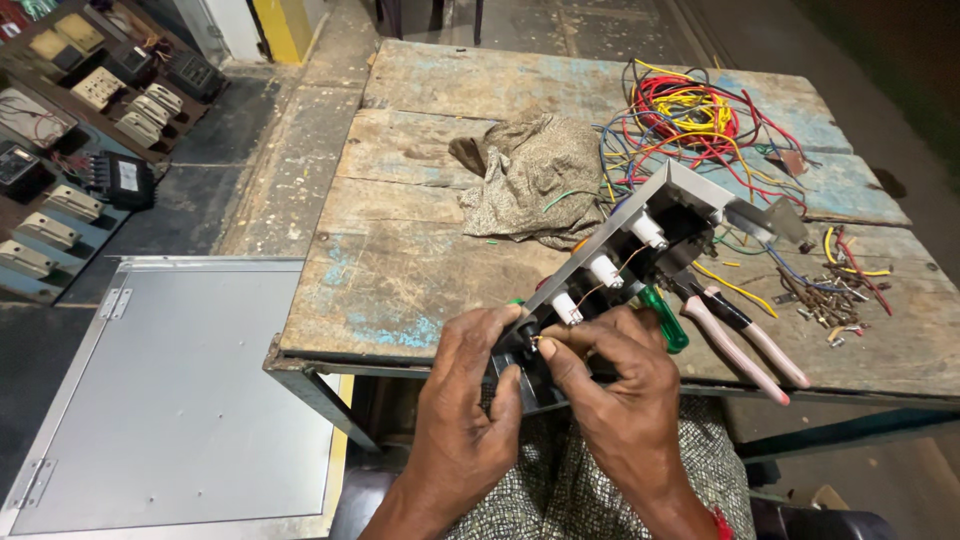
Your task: The person wires a small electrical panel by hand, using a screwdriver to tighten terminal connections for yellow and black wires and using pliers to cut and strip wire ends before inserting them into the terminal block.
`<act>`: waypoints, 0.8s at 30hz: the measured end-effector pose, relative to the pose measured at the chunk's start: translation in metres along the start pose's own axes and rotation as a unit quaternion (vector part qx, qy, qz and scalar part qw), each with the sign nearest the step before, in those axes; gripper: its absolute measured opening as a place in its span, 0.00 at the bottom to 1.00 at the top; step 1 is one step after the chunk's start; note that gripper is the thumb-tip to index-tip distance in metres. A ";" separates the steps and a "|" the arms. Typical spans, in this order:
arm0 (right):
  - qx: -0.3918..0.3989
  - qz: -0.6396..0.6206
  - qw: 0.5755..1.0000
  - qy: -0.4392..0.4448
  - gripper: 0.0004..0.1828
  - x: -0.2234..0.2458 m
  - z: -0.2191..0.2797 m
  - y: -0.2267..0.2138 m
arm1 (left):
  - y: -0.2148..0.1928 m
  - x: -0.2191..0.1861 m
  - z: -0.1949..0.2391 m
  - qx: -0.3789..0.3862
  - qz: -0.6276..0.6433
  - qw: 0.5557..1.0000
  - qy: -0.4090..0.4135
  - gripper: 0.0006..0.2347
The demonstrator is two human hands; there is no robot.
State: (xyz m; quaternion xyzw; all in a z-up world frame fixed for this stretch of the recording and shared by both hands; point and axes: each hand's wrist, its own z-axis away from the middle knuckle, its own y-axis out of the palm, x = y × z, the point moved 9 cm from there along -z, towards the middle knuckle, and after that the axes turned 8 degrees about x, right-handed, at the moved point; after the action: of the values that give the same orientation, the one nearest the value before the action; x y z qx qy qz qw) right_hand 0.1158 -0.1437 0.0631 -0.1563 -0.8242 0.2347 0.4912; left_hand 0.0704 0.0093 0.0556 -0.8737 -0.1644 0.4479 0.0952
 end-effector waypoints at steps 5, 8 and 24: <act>-0.006 -0.013 1.000 0.006 0.07 -0.005 -0.001 0.000 | 0.004 0.001 0.001 0.010 0.013 1.000 -0.007 0.24; 0.011 -0.039 0.999 0.019 0.08 -0.007 0.000 0.003 | 0.005 0.004 0.001 0.011 0.016 1.000 -0.020 0.24; 0.020 -0.031 0.999 0.028 0.08 -0.003 -0.001 0.002 | 0.004 0.001 0.001 0.012 0.003 1.000 -0.008 0.24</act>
State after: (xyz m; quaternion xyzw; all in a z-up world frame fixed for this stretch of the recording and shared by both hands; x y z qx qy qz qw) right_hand 0.1183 -0.1432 0.0610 -0.1278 -0.8096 0.2313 0.5241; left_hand 0.0712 0.0058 0.0533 -0.8693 -0.1569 0.4572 0.1031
